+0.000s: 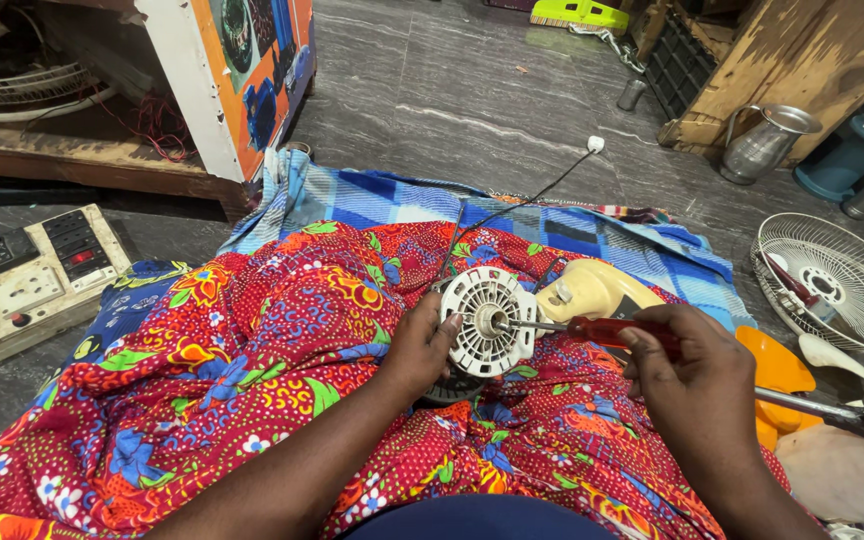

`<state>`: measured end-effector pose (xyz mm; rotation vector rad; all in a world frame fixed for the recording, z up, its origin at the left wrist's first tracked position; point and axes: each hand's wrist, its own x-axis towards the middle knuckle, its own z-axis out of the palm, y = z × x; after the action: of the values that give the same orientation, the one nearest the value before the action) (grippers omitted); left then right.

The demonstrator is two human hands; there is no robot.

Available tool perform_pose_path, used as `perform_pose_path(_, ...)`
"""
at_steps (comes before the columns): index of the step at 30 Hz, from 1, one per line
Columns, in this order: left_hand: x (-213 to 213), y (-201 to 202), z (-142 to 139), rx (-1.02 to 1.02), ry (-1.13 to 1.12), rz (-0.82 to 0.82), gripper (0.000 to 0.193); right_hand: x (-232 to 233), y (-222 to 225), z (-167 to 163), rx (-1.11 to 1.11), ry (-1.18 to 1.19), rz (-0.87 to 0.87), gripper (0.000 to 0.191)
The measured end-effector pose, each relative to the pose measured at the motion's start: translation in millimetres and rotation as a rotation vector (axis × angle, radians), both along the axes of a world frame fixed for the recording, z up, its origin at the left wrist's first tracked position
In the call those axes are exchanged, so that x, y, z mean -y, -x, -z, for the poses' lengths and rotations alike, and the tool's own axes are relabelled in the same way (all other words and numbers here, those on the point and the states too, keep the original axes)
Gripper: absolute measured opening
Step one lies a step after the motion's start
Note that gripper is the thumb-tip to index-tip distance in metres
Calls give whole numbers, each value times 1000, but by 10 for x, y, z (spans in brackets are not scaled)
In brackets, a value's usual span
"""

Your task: The person disassembles a small electric motor while sitting on the floor. They remove the outer casing, use a screwdriver to loosen a central screw, and separate the stator from the rotor assembly.

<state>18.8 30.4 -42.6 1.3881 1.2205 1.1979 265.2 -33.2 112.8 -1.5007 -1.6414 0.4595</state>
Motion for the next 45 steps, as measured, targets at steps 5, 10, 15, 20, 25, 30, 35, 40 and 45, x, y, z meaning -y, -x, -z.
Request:
perform_pose_path(5,10,-2,-18,-9,22,16,14,2,17,-108,258,-228,-266,21)
perform_pose_path(10,-6,-9,-13,5,35,24,16,-50,-9,-154,443,28,-43,21)
perform_pose_path(15,6,-9,-11,15,43,26,15,-62,-41,-103,391,-193,-256,23)
perform_pose_path(20,29,-27,37,-104,-234,-8,18,-63,-98,-67,532,-61,-76,23)
perform_pose_path(25,38,-19,96,-285,-372,-35,18,-82,-156,31,331,19,-2,40)
perform_pose_path(30,-6,-45,98,9,52,-18,17,-95,-220,99,208,127,-18,19)
perform_pose_path(35,-1,-49,87,103,34,47,16,0,-126,93,225,-206,-276,25)
perform_pose_path(40,32,-89,78,105,52,98,16,-150,-115,4,305,185,40,31)
perform_pose_path(45,51,-99,33,55,118,111,15,-192,-172,23,309,-115,-194,27)
